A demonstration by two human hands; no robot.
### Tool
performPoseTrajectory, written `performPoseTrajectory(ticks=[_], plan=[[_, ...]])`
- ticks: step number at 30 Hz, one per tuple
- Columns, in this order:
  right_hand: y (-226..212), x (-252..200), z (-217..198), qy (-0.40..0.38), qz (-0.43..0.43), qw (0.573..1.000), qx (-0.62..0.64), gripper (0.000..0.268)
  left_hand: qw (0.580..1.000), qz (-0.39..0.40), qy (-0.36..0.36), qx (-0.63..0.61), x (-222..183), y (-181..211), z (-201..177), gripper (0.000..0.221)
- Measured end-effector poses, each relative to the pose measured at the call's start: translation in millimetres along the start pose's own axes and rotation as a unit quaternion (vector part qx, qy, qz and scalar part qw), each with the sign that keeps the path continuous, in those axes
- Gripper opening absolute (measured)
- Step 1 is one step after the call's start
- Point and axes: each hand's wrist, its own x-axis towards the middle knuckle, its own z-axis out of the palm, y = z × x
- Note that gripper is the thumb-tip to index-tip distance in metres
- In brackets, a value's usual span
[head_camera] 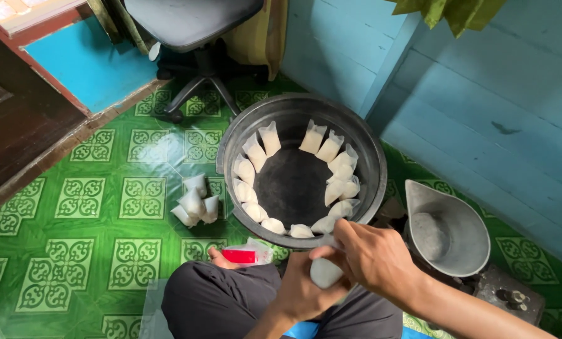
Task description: Filling small plastic bags with liquid using a scoop and tying knots to seal them.
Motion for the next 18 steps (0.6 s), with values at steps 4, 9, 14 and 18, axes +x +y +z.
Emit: performPoseTrajectory(ticks=[4,9,14,18], plan=[[10.1,-6.8,5.1,-0.033,-0.055,0.996,0.058,0.031,0.999,-0.012,-0.030,0.007,-8.2,10.9,-1.1,0.006],[7.3,14.1,-20.4,0.055,-0.161,0.983,0.070,0.046,0.990,-0.063,-0.023,0.125,-15.7,21.1,-5.0,0.032],[10.5,30.4,-50.4,0.049,-0.303,0.947,0.093,0.042,0.977,-0.019,-0.059,0.205,-22.1,33.6,-9.2,0.047],[17.8,37.5,-67.6,0.060,-0.383,0.921,0.043,0.043,0.980,-0.009,-0.057,0.188,-26.2,25.9,-6.3,0.039]])
